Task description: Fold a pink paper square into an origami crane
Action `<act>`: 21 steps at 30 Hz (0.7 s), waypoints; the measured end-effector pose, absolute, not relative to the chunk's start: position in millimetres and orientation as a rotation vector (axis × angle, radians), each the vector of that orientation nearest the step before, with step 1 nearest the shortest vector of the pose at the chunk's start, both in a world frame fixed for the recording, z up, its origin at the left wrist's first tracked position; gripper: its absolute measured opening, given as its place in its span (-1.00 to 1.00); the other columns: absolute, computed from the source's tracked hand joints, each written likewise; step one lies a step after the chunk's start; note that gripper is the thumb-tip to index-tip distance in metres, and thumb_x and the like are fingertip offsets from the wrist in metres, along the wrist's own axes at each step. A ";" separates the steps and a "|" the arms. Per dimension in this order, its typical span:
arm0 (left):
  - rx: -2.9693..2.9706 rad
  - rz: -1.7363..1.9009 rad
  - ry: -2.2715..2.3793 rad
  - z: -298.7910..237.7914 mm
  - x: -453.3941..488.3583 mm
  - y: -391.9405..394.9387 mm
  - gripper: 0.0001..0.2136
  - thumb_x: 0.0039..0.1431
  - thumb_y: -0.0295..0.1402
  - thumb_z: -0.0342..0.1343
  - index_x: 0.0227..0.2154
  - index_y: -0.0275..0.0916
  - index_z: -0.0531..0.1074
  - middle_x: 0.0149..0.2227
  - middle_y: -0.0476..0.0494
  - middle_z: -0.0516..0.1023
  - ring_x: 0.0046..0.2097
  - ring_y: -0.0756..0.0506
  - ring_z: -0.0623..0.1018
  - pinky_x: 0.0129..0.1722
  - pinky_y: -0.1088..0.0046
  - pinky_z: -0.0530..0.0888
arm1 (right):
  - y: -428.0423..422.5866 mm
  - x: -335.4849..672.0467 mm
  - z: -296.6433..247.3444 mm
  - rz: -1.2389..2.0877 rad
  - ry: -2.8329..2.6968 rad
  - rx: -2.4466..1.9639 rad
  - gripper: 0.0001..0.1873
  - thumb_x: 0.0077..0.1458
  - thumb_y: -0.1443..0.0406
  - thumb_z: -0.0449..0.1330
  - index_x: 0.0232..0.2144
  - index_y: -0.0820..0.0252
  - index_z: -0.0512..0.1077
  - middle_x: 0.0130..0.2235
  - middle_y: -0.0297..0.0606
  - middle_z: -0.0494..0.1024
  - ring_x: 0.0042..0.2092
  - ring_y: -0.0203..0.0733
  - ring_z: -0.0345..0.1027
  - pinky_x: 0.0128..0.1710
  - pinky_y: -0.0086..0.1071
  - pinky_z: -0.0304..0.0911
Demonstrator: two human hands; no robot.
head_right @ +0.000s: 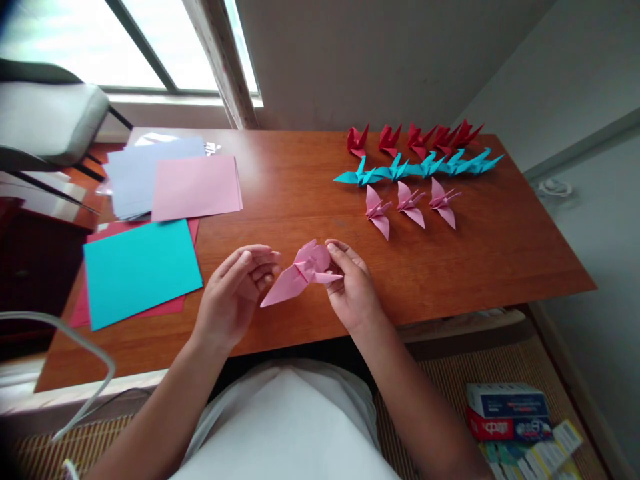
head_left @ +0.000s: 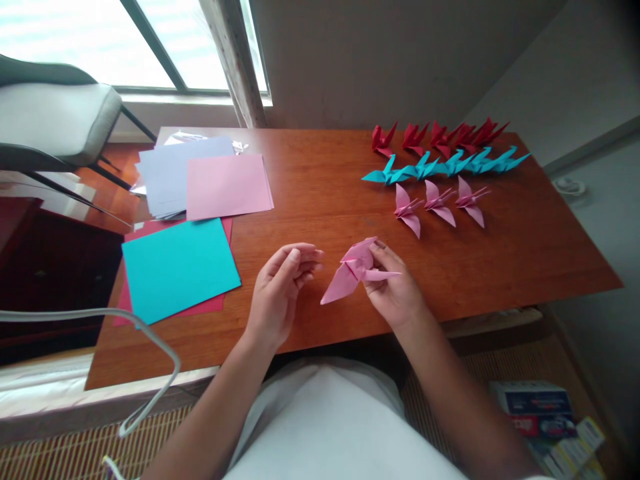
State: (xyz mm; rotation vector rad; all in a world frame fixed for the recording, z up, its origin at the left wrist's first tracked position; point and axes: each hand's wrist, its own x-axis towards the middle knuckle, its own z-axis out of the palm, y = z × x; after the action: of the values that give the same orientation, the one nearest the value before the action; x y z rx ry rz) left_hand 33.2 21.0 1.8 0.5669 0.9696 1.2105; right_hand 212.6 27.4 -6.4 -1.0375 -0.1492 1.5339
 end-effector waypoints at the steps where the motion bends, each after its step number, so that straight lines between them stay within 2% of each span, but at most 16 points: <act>1: 0.661 1.202 0.978 3.7 30.6 21.4 -0.73 0.15 -0.15 0.35 -0.22 -0.26 0.62 -0.17 -0.21 0.68 -0.21 -0.05 0.63 -0.20 0.53 0.51 | 27.6 213.4 -6.3 1.544 -0.160 -1.047 -0.79 -0.10 0.35 0.47 -0.35 0.16 0.55 -0.37 -0.43 0.62 -0.43 -0.44 0.48 -0.51 -0.66 0.38; 3: 0.855 1.166 0.987 9.4 27.1 23.3 -0.75 0.18 -0.17 0.33 -0.22 -0.26 0.64 -0.16 -0.22 0.67 -0.19 -0.05 0.61 -0.21 0.55 0.48 | 27.8 214.2 -6.7 1.579 -0.174 -1.052 -0.79 -0.11 0.38 0.46 -0.36 0.18 0.55 -0.39 -0.43 0.61 -0.43 -0.45 0.48 -0.48 -0.66 0.41; 7: 1.060 1.084 0.963 23.4 27.7 29.9 -0.81 0.12 -0.27 0.39 -0.26 -0.27 0.66 -0.22 -0.20 0.67 -0.22 -0.04 0.58 -0.22 0.58 0.46 | 26.8 213.4 -7.2 1.636 -0.208 -1.054 -0.81 -0.08 0.42 0.45 -0.38 0.19 0.54 -0.43 -0.43 0.60 -0.48 -0.47 0.45 -0.50 -0.68 0.40; 11: 1.168 0.998 0.907 31.2 32.1 37.6 -0.80 0.10 -0.27 0.40 -0.25 -0.26 0.66 -0.25 -0.18 0.67 -0.28 -0.05 0.56 -0.30 0.54 0.45 | 24.9 211.9 -7.5 1.685 -0.250 -1.026 -0.80 -0.08 0.40 0.45 -0.36 0.25 0.55 -0.39 -0.36 0.63 -0.42 -0.43 0.50 -0.41 -0.65 0.44; 18: 1.307 0.942 0.925 36.1 36.0 47.5 -0.79 -0.06 -0.30 0.50 -0.41 -0.29 0.65 -0.49 -0.07 0.54 -0.46 0.02 0.38 -0.47 0.54 0.31 | 24.1 211.1 -10.8 1.693 -0.294 -1.006 -0.77 -0.11 0.36 0.47 -0.35 0.24 0.56 -0.37 -0.37 0.63 -0.39 -0.44 0.49 -0.37 -0.64 0.40; 21: 1.292 0.953 0.921 35.4 37.4 49.2 -0.80 -0.05 -0.30 0.49 -0.44 -0.30 0.64 -0.49 -0.07 0.54 -0.45 0.01 0.42 -0.47 0.54 0.35 | 24.0 212.5 -12.8 1.701 -0.324 -1.030 -0.77 -0.09 0.34 0.47 -0.33 0.24 0.56 -0.35 -0.38 0.62 -0.38 -0.45 0.47 -0.37 -0.62 0.38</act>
State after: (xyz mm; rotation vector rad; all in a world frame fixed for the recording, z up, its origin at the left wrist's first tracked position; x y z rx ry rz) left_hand 37.4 49.2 35.4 1.2921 0.9212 0.9534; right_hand 212.5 24.0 -12.8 -1.0302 -0.3236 1.7008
